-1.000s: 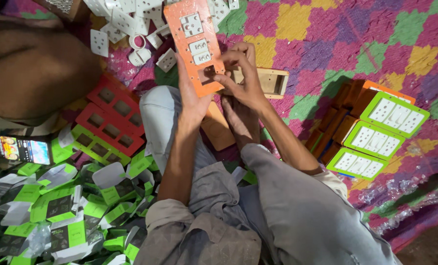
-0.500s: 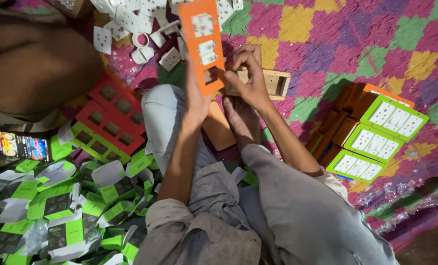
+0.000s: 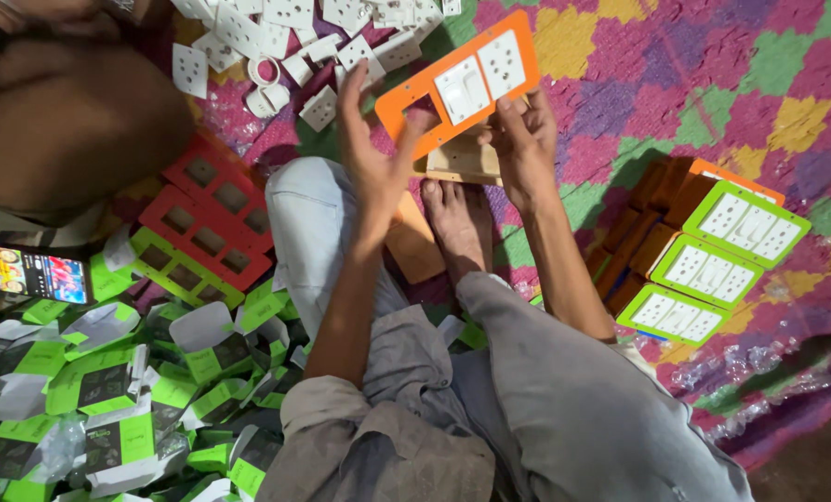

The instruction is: The person sits on a patterned mat and assembles white electrical socket modules into an orange plastic frame. They pick up individual socket units, insert them into the frame, and secure them with small metal fasteners using their fingers. The process is repeated for multiple socket units within the same frame.

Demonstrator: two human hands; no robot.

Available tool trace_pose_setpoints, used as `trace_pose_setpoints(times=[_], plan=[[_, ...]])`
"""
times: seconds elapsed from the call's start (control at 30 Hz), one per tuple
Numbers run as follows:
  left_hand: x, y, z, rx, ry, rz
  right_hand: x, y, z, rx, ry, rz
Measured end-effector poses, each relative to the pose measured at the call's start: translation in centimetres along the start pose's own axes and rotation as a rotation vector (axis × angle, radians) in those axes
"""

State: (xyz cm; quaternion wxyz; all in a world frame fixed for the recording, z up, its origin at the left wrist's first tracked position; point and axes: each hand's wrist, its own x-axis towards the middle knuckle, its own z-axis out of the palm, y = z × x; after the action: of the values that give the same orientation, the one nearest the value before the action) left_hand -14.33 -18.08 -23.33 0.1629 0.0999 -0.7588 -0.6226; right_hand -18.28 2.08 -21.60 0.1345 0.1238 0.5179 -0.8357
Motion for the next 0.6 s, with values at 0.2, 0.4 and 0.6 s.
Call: trace_pose_setpoints(times=[0.2,0.4,0.6], plan=[[0.2,-1.9,-0.3,-0.707,-0.03,-0.51,-1.1,-0.2,1.2,-0.162,-0.112,0.008],[0.5,0.1,-1.3,-0.665,-0.048,-0.476,-0.8,-0.7,-0.3,-0.294,-0.204,-0.007],[0.0,-0.6,-0.6,-0.603,-0.068,-0.457,-1.0,-0.8,-1.1,-0.276,-0.18,0.02]])
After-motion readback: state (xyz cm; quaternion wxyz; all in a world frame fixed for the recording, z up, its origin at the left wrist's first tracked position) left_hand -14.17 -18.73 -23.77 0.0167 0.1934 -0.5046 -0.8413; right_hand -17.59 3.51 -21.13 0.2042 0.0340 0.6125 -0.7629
